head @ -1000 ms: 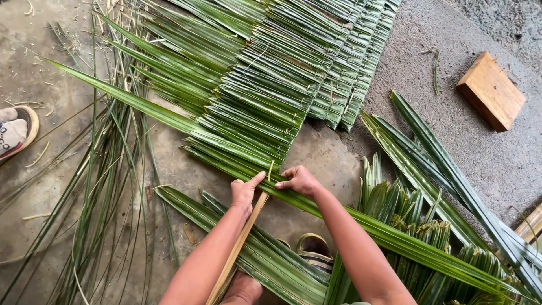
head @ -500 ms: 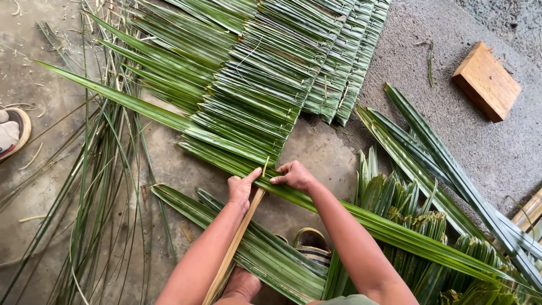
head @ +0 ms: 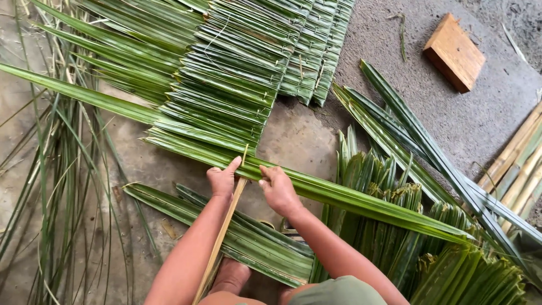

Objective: Weaving palm leaves over a wooden slat to create a thatched panel.

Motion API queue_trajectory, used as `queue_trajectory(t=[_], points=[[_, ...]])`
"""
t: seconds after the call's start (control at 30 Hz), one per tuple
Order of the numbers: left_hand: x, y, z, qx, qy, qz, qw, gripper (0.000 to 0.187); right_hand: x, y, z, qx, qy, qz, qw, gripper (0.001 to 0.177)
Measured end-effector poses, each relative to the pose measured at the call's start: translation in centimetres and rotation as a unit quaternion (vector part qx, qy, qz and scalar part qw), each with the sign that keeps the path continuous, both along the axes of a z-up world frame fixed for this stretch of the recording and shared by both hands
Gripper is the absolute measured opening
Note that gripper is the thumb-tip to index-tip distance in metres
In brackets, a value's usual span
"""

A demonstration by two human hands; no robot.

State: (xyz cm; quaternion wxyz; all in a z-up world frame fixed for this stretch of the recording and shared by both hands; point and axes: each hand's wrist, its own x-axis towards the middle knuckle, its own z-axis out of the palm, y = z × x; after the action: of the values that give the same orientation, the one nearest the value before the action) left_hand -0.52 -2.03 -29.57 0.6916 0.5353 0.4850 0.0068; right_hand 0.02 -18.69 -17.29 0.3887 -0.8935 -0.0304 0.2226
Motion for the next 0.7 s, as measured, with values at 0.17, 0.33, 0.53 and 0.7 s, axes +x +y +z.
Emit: queue_trajectory(t=[0.17, 0.33, 0.53, 0.7], points=[[-0.2, 0.3, 1.7, 0.024, 0.030, -0.011, 0.999, 0.060, -1.1, 0.3, -4.9, 0.059, 0.081, -0.060, 0.993, 0.060], [0.2, 0.4, 2.3, 0.014, 0.044, -0.014, 0.999, 0.058, -0.2, 0.2, -6.7, 0.022, 0.121, -0.084, 0.989, 0.059], [0.3, 0.3, 2.5, 0.000, 0.058, -0.012, 0.998, 0.058, 0.8, 1.2, -8.3, 0.025, 0.196, -0.149, 0.969, 0.057], [0.5, 0.1, 3.4, -0.010, 0.056, -0.004, 0.998, 0.061, 1.6, 2.6, -7.4, 0.088, 0.223, -0.240, 0.941, 0.056]])
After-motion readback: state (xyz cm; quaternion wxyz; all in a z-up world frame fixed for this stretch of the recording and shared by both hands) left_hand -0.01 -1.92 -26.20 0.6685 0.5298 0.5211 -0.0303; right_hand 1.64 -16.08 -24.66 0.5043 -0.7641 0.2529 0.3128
